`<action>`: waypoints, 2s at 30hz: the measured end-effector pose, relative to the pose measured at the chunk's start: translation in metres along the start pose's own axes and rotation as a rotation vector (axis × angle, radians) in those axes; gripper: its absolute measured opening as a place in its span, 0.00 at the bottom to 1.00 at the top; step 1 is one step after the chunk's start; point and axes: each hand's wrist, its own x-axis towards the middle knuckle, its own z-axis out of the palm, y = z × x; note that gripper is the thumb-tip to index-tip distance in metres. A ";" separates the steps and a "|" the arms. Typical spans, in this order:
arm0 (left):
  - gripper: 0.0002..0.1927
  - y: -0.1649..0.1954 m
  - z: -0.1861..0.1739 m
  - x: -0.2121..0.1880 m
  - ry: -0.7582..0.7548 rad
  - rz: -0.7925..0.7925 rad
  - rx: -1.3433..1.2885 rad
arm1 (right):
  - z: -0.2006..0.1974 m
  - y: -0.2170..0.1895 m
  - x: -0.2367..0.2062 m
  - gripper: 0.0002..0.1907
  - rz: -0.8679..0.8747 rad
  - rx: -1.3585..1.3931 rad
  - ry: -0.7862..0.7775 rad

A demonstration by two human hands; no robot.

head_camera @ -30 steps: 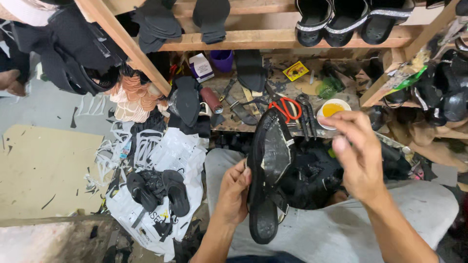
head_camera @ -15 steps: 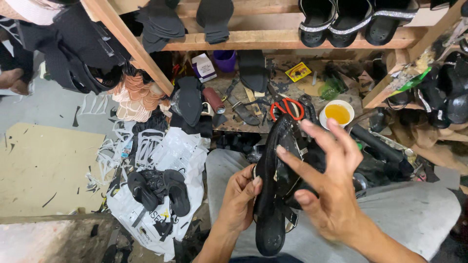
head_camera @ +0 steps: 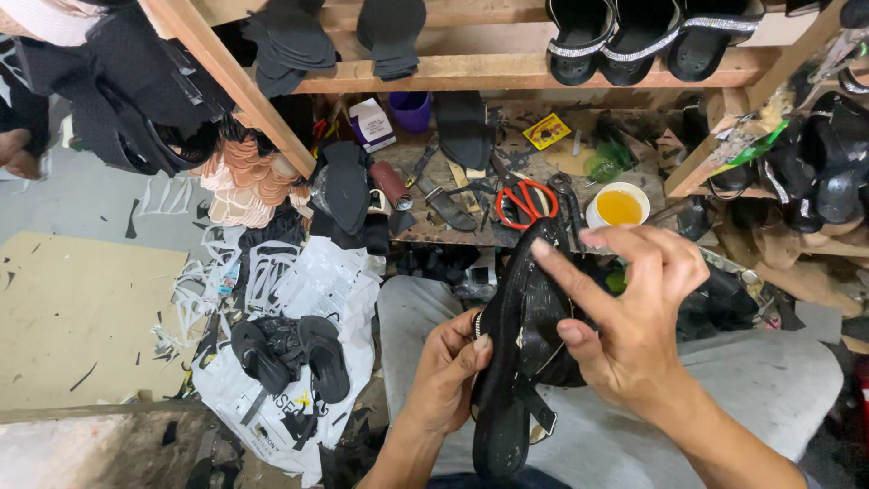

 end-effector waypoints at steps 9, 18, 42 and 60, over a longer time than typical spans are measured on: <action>0.20 0.002 0.001 -0.001 0.024 -0.031 -0.039 | 0.000 0.005 -0.008 0.34 -0.110 -0.003 0.017; 0.20 0.005 0.005 -0.002 0.033 -0.070 -0.059 | 0.002 0.007 -0.012 0.34 -0.151 0.041 0.002; 0.20 0.004 0.003 -0.003 0.034 -0.128 -0.120 | -0.001 0.004 -0.004 0.25 -0.195 0.075 0.013; 0.08 0.029 0.015 -0.009 0.236 0.491 0.933 | 0.127 0.235 -0.056 0.25 0.334 -0.206 -0.205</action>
